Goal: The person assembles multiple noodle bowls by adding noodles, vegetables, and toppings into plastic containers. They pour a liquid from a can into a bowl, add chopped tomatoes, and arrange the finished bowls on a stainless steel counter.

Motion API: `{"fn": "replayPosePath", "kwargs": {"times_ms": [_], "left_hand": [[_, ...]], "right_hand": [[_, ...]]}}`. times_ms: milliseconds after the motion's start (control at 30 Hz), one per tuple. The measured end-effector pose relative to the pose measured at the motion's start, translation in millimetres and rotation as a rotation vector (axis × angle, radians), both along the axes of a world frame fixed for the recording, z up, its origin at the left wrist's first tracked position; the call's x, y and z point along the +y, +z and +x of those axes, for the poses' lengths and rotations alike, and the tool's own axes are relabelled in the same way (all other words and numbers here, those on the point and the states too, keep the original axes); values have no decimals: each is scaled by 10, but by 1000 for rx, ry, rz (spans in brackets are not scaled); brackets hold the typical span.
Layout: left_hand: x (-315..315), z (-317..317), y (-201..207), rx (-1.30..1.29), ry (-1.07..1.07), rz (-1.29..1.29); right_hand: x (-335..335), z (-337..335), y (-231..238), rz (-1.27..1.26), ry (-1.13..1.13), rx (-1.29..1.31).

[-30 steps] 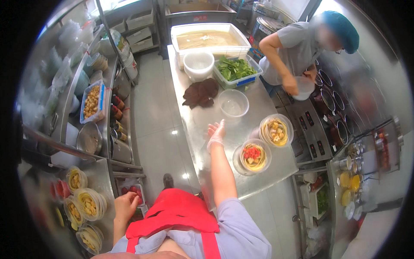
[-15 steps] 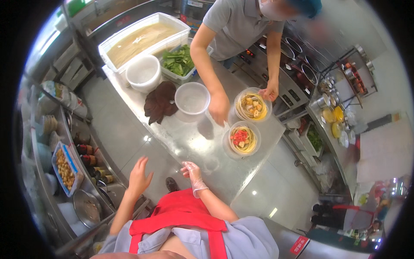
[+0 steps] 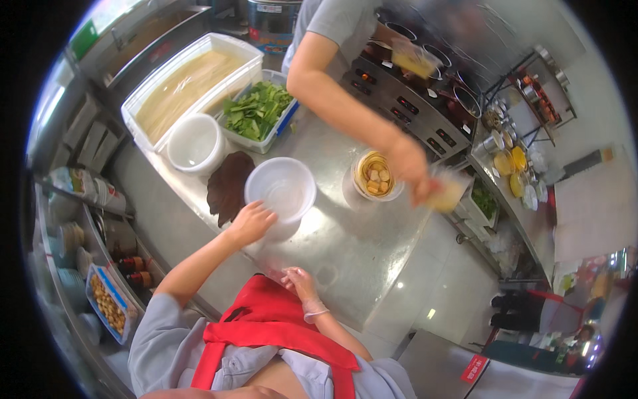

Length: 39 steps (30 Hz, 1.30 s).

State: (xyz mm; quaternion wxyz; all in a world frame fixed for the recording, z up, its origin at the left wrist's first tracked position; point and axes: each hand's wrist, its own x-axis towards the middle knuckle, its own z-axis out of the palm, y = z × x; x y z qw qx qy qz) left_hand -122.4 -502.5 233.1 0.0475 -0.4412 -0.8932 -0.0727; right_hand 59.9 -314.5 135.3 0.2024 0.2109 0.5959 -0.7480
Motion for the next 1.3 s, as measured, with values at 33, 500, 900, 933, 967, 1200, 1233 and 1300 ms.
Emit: {"fn": "replayPosePath", "kwargs": {"times_ms": [33, 500, 900, 933, 967, 1200, 1233, 1300], "left_hand": [[-176, 71, 194, 132, 6, 172], [-1784, -737, 624, 164, 698, -11], [287, 3610, -253, -534, 1021, 738], [443, 4108, -343, -650, 1084, 489], [568, 4558, -405, -839, 1122, 293], [1408, 7459, -401, -366, 2270, 995], [1527, 7727, -392, -32, 2476, 1234], [1647, 8343, -410, 343, 2628, 1891]], "right_hand": [[66, -8, 31, 20, -42, 38], [520, -165, 575, 300, -234, 89], [13, 580, 252, 72, 1031, 208], [-89, 777, 286, 49, 1116, 156], [-196, 965, 331, 34, 1233, 167], [-1301, 2591, 799, -35, 1925, 348], [-1463, 2865, 836, -21, 1910, 326], [-1799, 3433, 844, -116, 1873, 202]]}}
